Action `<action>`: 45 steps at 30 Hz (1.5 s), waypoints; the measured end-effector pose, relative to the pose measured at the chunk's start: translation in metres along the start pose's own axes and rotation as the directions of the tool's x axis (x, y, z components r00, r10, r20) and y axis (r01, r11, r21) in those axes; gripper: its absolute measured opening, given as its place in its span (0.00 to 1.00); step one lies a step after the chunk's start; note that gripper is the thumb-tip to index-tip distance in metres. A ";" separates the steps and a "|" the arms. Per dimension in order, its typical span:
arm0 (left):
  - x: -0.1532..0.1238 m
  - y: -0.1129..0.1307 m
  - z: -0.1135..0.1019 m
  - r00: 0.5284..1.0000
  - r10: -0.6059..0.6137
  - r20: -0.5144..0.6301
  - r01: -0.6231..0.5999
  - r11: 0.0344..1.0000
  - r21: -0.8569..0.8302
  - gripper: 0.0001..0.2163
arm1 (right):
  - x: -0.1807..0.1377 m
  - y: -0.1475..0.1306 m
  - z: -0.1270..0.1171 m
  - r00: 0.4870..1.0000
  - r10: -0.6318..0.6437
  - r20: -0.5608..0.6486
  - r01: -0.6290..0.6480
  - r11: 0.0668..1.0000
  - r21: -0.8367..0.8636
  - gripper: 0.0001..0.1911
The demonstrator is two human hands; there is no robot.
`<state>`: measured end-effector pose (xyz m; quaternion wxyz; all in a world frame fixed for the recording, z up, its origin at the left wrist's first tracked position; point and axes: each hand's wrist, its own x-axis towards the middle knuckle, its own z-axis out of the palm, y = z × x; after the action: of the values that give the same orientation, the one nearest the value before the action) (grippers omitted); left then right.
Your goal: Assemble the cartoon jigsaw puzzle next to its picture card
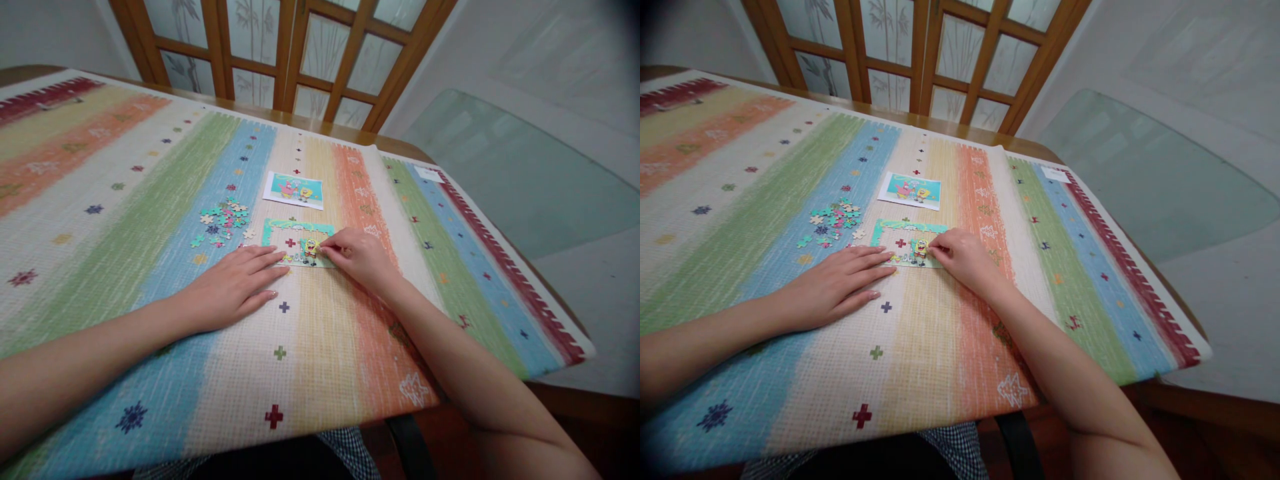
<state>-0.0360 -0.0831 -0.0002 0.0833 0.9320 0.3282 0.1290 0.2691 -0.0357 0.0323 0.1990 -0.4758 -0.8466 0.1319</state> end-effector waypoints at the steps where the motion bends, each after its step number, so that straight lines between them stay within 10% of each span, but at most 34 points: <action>1: 0.000 0.000 0.000 1.000 -0.001 -0.002 0.001 1.000 -0.006 0.24 | 0.000 0.001 0.000 1.000 -0.010 0.018 0.010 1.000 -0.004 0.08; 45: 0.000 0.001 -0.001 1.000 -0.004 -0.003 0.004 1.000 -0.013 0.24 | -0.013 -0.006 -0.014 0.968 -0.152 0.197 0.213 0.916 -0.340 0.11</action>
<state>-0.0353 -0.0838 0.0013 0.0892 0.9306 0.3293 0.1326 0.2773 -0.0497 0.0447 0.0489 -0.4098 -0.9108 -0.0047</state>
